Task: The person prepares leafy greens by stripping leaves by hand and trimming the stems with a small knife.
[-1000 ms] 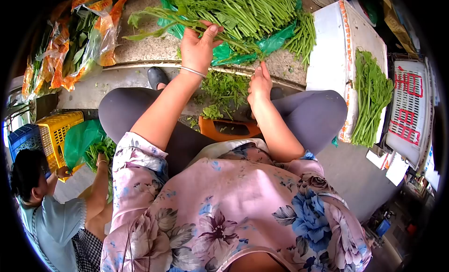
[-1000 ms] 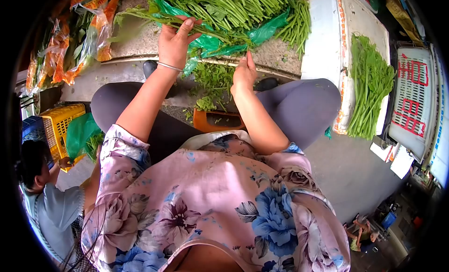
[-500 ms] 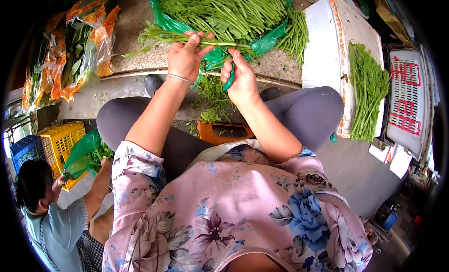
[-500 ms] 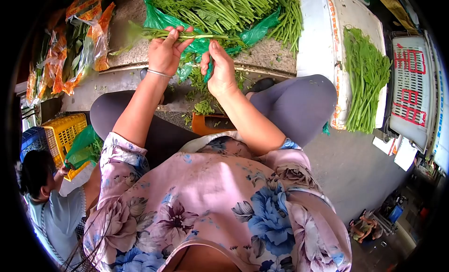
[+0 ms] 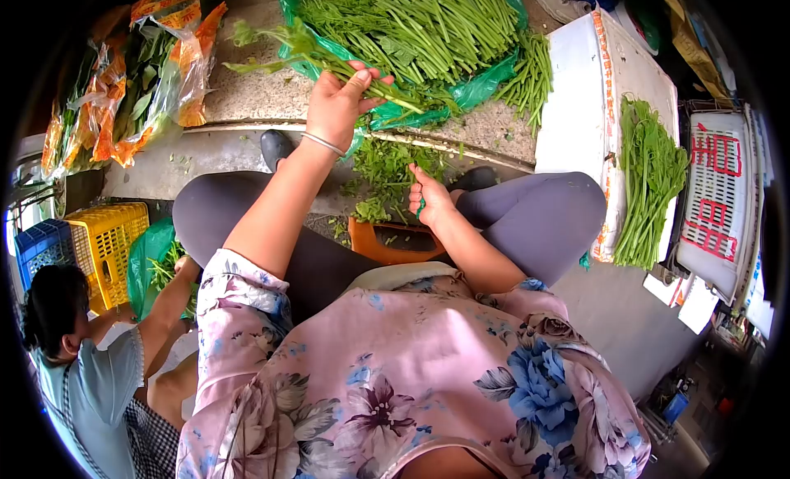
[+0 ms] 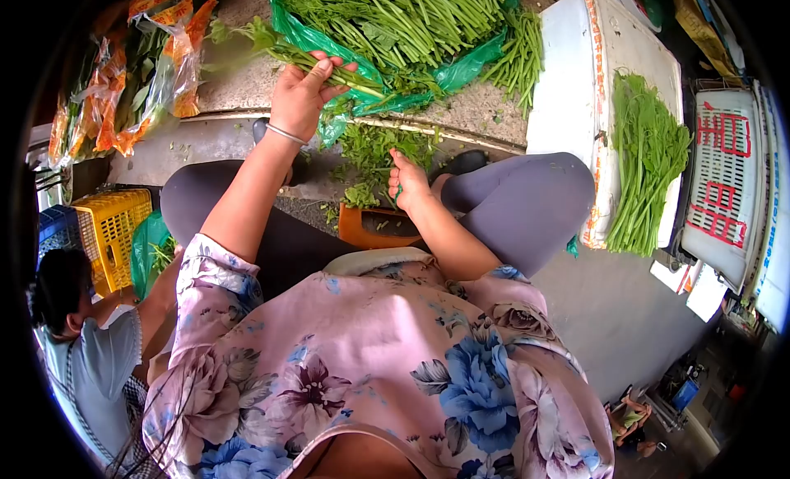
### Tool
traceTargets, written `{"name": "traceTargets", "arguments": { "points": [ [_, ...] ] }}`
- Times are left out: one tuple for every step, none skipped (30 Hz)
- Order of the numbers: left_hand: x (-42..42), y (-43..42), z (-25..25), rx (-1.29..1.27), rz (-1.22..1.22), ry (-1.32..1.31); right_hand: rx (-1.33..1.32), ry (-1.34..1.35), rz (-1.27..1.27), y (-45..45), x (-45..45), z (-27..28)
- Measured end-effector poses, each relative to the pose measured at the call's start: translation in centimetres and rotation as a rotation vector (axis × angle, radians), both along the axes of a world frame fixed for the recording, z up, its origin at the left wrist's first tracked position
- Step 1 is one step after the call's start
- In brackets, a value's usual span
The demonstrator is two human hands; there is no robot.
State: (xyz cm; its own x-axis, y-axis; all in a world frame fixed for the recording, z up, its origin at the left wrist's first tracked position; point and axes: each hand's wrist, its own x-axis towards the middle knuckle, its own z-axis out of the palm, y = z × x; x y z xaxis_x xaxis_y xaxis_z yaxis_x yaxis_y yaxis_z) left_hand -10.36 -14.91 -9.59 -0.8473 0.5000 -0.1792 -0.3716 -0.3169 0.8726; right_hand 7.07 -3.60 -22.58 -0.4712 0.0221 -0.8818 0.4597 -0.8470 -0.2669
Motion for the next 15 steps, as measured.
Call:
{"name": "traceTargets", "arguments": {
  "points": [
    [0.3, 0.2, -0.2, -0.055, -0.029, 0.006, 0.031, -0.028, -0.034, 0.2, -0.6, 0.4],
    [0.6, 0.5, -0.3, -0.088, -0.034, 0.034, 0.085, 0.027, -0.096, 0.5, -1.2, 1.0],
    [0.7, 0.5, -0.4, -0.123, -0.062, 0.096, 0.161, 0.054, -0.103, 1.2, -1.7, 1.6],
    [0.7, 0.6, -0.7, -0.113, -0.071, 0.106, 0.245, 0.075, -0.054, 1.5, -2.6, 3.3],
    [0.8, 0.6, -0.9, -0.103, -0.08, 0.115, 0.329, 0.094, -0.006, 1.7, -3.4, 5.0],
    [0.9, 0.7, -1.1, -0.1, -0.077, 0.123, 0.375, 0.165, 0.001, 1.9, -3.8, 5.6],
    [1.1, 0.8, -1.0, -0.119, -0.095, 0.142, 0.378, 0.171, 0.003, 1.8, -4.1, 6.5],
    [1.3, 0.9, -1.0, -0.138, -0.113, 0.159, 0.452, 0.292, -0.001, 1.8, -4.4, 7.3],
    [1.4, 0.9, -1.1, -0.137, -0.11, 0.16, 0.524, 0.412, -0.006, 1.7, -4.7, 8.2],
    [1.5, 0.9, -1.0, -0.167, -0.135, 0.175, 0.588, 0.489, -0.04, 1.3, -5.0, 9.0],
    [1.6, 0.9, -0.9, -0.198, -0.162, 0.189, 0.587, 0.489, -0.04, 1.1, -5.1, 9.5],
    [1.8, 0.8, -0.8, -0.204, -0.165, 0.189, 0.6, 0.514, 0.056, 1.0, -5.2, 9.9],
    [1.8, 0.8, -0.8, -0.203, -0.172, 0.191, 0.614, 0.538, 0.147, 0.9, -5.3, 10.2],
    [1.7, 0.7, -0.8, -0.176, -0.162, 0.15, 0.624, 0.576, 0.151, 0.6, -5.5, 10.4],
    [1.7, 0.8, -0.8, -0.142, -0.158, 0.11, 0.666, 0.576, 0.16, 0.2, -5.4, 10.6]
  ]
}}
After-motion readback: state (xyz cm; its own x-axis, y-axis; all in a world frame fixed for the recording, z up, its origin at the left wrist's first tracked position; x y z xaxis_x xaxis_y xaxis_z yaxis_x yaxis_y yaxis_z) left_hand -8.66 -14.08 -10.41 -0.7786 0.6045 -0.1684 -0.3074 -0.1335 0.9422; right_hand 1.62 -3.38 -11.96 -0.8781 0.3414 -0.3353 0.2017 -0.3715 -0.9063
